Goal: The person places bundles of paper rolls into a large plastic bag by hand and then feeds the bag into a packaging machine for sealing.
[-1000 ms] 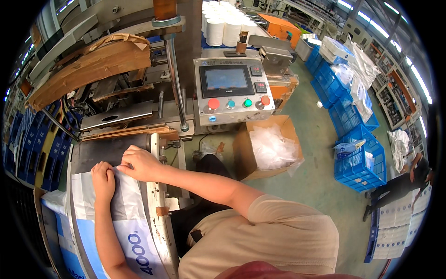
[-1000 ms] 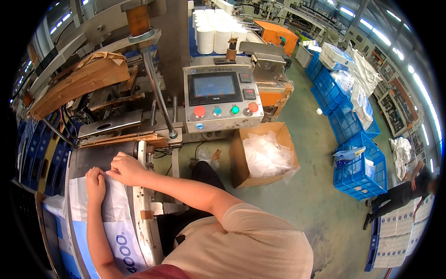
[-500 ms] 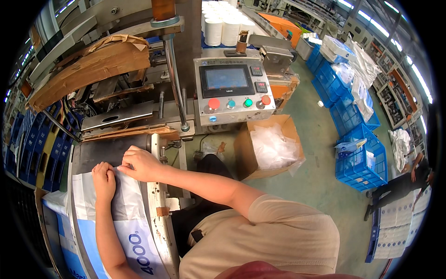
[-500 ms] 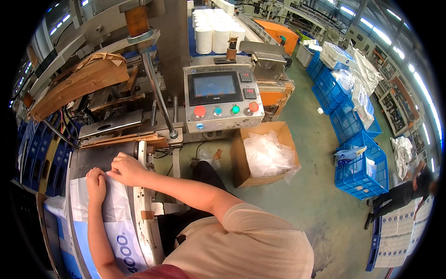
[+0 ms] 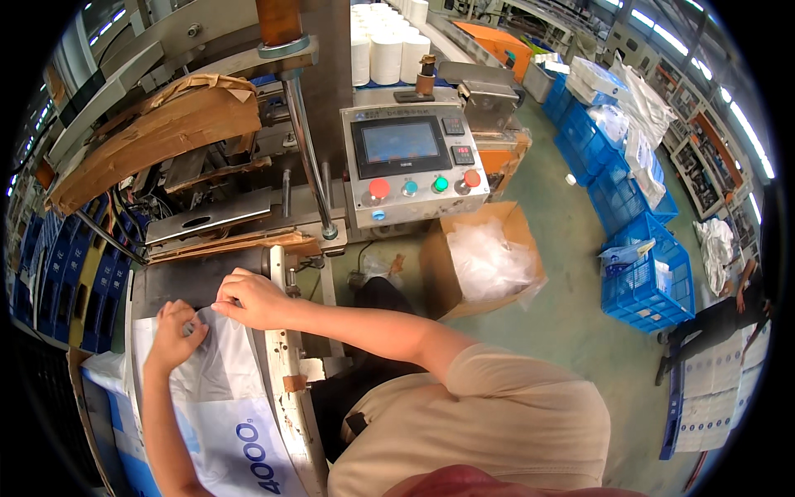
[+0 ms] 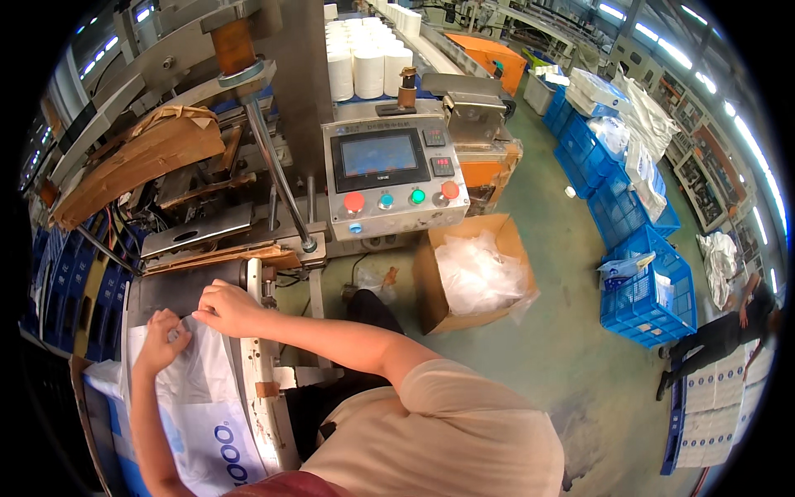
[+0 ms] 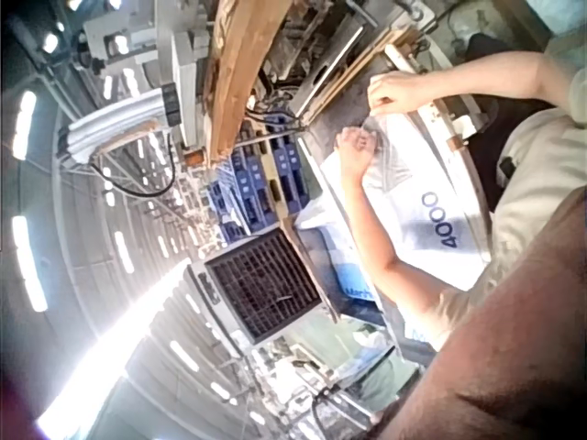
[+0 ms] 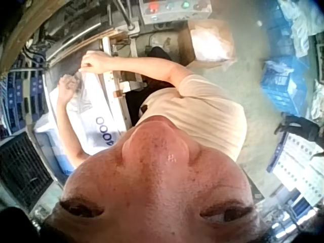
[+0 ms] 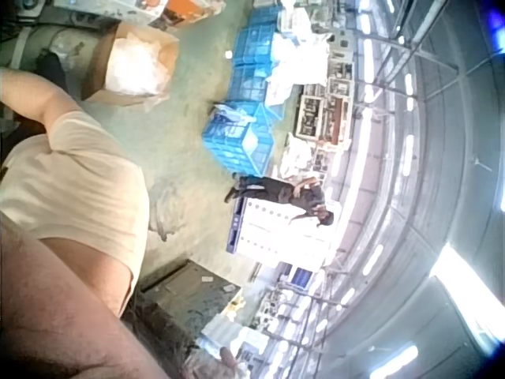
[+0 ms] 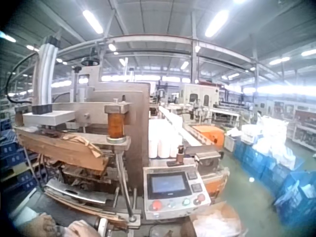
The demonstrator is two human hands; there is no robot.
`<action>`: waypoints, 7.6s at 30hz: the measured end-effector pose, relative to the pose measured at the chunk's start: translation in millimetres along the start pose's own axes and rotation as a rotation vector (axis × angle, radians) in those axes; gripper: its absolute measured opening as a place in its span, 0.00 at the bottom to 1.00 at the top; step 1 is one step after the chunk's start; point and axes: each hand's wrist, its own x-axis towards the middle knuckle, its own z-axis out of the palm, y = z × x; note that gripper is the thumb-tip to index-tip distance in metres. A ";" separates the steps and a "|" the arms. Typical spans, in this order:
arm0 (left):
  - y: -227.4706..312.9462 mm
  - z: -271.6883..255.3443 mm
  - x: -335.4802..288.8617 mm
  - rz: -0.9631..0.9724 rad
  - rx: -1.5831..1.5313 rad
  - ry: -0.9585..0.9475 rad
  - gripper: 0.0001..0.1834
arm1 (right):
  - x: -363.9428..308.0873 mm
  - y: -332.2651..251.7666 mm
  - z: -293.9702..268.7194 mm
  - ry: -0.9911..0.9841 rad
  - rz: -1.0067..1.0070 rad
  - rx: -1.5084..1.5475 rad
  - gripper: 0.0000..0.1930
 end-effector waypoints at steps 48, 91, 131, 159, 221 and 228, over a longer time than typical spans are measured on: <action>-212.4 -102.2 249.7 -0.389 0.050 0.503 0.16 | 203.5 105.6 -100.5 0.891 0.230 0.642 0.26; -206.8 -84.3 283.0 -0.350 0.244 0.518 0.19 | 161.5 176.0 -99.1 0.579 0.149 -0.016 0.25; -54.8 74.8 109.0 -0.253 0.328 0.387 0.31 | -252.9 135.0 -93.1 -0.286 1.434 -0.683 0.57; -47.4 74.7 108.7 -0.274 0.344 0.376 0.31 | -280.6 203.9 -58.4 -0.082 1.172 -0.705 0.56; -17.2 42.6 92.9 0.002 0.228 0.993 0.37 | -266.0 185.1 -80.2 -0.028 0.271 -0.891 0.33; 58.6 -55.7 33.5 -0.342 0.344 0.193 0.27 | -281.9 189.3 -72.5 0.053 0.561 -0.836 0.46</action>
